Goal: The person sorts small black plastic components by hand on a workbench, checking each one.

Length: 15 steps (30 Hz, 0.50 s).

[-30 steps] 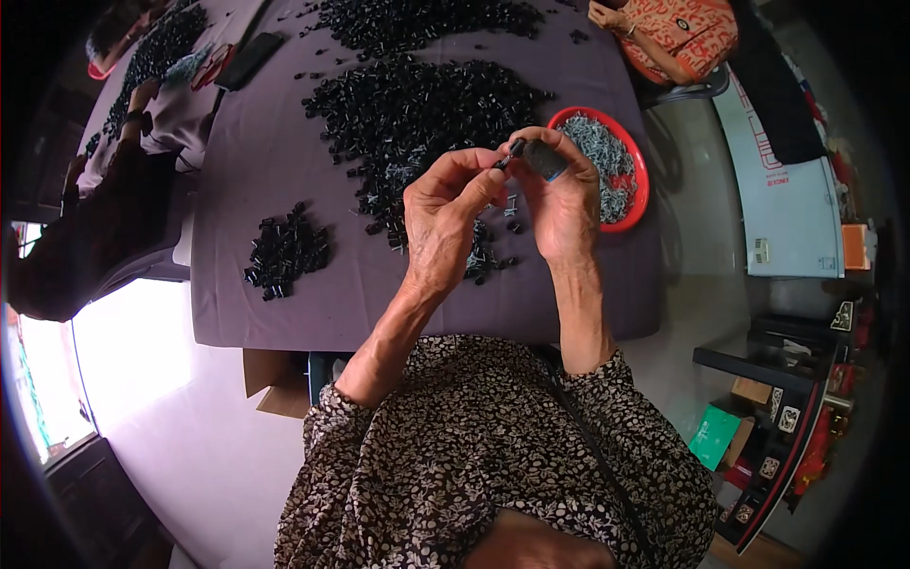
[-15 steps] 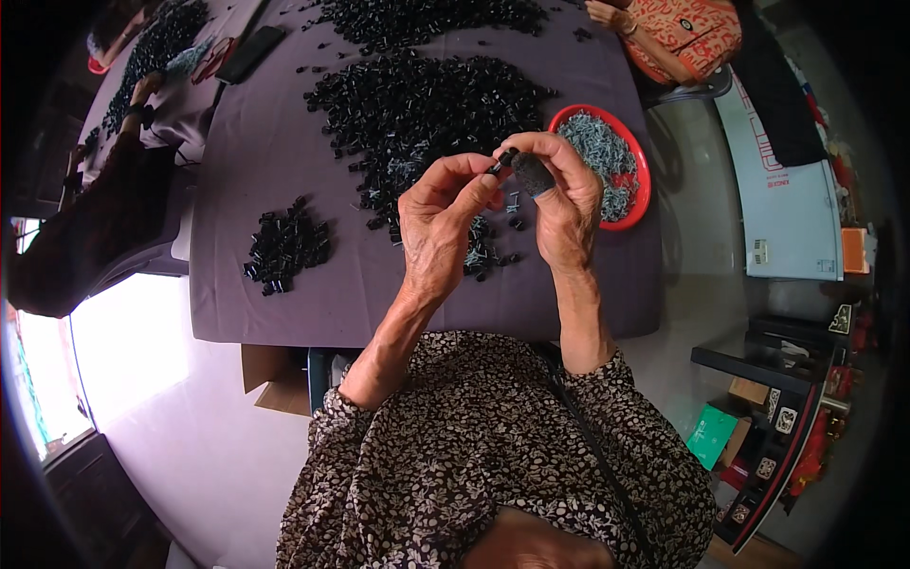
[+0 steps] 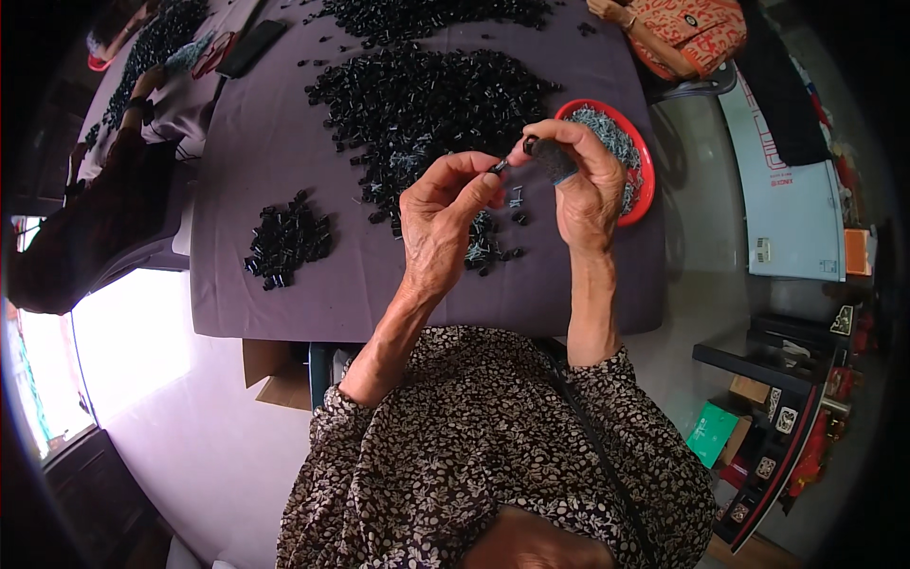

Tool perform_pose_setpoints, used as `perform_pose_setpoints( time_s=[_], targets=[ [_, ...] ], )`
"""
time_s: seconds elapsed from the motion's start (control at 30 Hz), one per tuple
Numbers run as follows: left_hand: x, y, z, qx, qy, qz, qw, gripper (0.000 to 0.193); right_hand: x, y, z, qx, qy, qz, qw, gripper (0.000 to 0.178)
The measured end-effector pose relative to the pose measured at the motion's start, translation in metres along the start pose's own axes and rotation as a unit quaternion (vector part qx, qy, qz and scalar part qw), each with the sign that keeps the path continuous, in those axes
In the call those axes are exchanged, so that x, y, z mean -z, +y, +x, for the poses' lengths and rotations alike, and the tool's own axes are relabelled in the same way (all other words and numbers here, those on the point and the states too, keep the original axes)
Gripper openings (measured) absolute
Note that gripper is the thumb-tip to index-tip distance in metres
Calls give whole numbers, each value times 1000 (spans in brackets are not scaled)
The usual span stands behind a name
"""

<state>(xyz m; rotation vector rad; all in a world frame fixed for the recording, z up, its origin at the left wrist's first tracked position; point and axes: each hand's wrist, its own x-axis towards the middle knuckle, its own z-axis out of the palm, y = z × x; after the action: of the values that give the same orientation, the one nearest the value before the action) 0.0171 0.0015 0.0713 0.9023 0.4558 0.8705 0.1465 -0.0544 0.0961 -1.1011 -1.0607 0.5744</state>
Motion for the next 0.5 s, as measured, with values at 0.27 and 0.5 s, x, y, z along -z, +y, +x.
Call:
perform_pose_setpoints(
  time_s=[0.27, 0.5],
  targets=[
    [0, 4, -1, 3, 3, 25, 1000, 14, 4, -13, 4, 57, -87, -220, 970, 23],
    [1, 2, -2, 9, 12, 55, 998, 15, 2, -19, 10, 131, -136, -318, 929, 34]
  ],
)
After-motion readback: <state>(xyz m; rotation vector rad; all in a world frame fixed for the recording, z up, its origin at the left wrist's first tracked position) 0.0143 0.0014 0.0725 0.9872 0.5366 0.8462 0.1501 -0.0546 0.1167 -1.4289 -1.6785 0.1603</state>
